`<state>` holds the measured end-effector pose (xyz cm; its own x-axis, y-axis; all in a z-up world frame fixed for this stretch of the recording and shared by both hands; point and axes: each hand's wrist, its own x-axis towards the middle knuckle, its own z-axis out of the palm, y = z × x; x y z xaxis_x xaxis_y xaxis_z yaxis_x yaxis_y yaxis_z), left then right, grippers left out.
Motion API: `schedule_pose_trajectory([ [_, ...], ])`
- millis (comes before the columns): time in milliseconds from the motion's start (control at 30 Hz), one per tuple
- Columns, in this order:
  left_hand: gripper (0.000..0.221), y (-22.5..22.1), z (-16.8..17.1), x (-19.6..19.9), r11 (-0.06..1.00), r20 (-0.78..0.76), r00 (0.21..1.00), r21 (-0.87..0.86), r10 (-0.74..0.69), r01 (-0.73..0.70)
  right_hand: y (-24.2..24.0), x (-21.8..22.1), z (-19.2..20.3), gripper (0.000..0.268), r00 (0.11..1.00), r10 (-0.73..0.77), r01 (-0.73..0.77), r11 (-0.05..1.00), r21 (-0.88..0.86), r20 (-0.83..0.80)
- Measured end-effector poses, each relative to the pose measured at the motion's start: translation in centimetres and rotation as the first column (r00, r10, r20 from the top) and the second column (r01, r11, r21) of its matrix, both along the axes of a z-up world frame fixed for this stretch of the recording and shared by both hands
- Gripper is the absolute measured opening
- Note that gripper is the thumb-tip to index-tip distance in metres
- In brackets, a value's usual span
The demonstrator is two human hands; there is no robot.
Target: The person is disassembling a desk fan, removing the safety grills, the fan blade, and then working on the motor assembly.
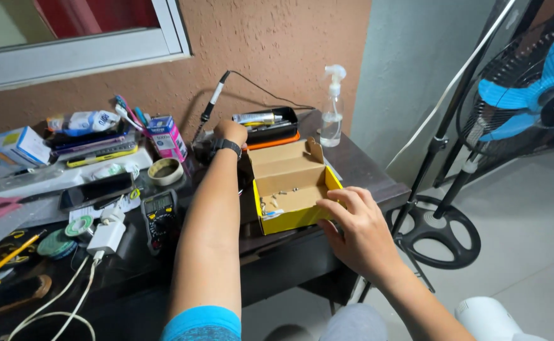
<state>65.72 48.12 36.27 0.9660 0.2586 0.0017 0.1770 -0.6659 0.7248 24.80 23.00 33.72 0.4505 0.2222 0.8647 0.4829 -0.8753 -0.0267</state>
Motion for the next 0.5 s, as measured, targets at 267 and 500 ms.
schedule_pose_trajectory([
  [267,0.034,1.1,-0.2,-1.1,0.875,0.044,0.993,-0.479,0.107,-0.073,-0.7,0.5,0.1,0.038,0.998,-0.01,0.01,1.0,-0.012,-0.063],
  [500,0.025,2.0,1.7,-5.7,0.831,0.136,0.986,-0.556,0.1,-0.008,-0.9,0.1,0.2,0.036,0.995,0.003,-0.004,1.0,-0.004,-0.099],
])
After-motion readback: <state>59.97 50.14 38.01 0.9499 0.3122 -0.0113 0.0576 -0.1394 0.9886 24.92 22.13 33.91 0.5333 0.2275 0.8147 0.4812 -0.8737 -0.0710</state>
